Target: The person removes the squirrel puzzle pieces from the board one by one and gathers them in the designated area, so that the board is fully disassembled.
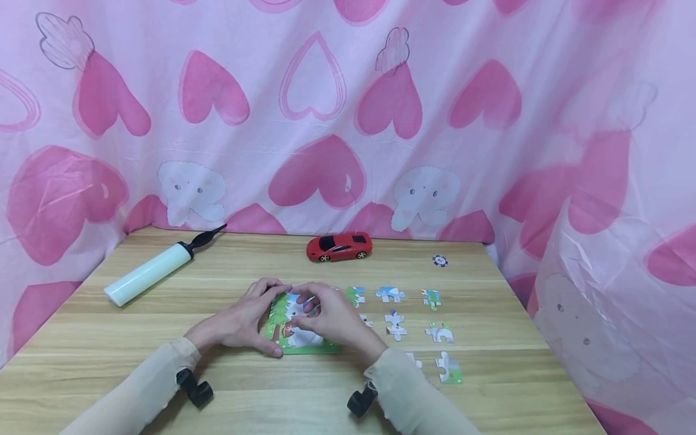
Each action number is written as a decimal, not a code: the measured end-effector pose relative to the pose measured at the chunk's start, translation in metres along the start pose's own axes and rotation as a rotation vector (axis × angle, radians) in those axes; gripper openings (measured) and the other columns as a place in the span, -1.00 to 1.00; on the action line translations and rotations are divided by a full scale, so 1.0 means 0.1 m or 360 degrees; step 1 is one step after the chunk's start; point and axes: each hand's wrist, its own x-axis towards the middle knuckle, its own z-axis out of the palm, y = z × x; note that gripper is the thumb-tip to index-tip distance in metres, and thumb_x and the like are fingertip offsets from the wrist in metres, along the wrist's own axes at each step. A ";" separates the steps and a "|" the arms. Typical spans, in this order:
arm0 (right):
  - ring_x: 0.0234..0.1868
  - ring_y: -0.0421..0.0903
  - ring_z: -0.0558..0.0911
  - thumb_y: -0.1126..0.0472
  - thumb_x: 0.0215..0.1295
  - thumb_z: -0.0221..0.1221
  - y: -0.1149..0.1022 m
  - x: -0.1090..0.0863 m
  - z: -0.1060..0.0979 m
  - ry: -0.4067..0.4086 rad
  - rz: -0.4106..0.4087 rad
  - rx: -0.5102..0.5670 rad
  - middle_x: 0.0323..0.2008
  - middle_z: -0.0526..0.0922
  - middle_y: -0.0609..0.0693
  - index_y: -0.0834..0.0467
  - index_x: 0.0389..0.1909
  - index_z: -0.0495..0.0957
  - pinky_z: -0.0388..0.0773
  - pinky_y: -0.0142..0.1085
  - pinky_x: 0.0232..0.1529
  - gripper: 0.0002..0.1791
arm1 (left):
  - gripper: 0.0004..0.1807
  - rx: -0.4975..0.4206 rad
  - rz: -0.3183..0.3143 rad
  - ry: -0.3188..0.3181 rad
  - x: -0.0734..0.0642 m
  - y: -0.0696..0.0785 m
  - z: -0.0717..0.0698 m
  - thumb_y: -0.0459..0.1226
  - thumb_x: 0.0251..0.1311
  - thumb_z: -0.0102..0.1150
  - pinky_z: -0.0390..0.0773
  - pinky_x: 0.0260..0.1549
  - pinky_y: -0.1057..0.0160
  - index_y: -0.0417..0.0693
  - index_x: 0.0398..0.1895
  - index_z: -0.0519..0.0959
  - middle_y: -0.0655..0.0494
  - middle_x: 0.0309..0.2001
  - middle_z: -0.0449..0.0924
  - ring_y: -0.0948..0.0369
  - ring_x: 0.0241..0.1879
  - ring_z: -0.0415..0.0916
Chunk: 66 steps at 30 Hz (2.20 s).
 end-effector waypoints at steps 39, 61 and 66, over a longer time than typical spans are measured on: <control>0.04 -0.23 0.54 0.06 0.33 0.60 0.05 -0.03 0.14 -0.0278 0.0024 -0.0330 0.17 0.56 -0.15 -0.10 0.39 0.70 0.58 -0.37 0.07 -0.38 | 0.45 -0.0006 -0.0025 -0.0006 0.00 0.02 0.00 0.37 -0.12 0.73 0.19 0.63 -0.36 0.00 0.78 0.19 -0.01 0.64 0.09 -0.09 0.60 0.07; 0.09 -0.22 0.58 0.19 0.35 0.58 0.03 -0.03 0.17 -0.0294 -0.0053 -0.0220 0.07 0.66 -0.17 0.02 0.34 0.64 0.57 -0.32 0.24 -0.43 | 0.46 0.0010 0.0014 0.0008 0.00 0.00 0.00 0.37 -0.09 0.72 0.20 0.62 -0.35 -0.07 0.78 0.18 -0.05 0.62 0.11 -0.11 0.58 0.09; 0.10 -0.24 0.57 0.16 0.34 0.59 0.03 -0.03 0.17 -0.0294 -0.0034 -0.0234 0.08 0.66 -0.17 0.01 0.35 0.66 0.56 -0.31 0.26 -0.42 | 0.47 0.0011 0.0040 0.0008 0.00 -0.01 0.01 0.37 -0.09 0.72 0.20 0.62 -0.36 -0.11 0.78 0.17 -0.10 0.62 0.11 -0.14 0.59 0.09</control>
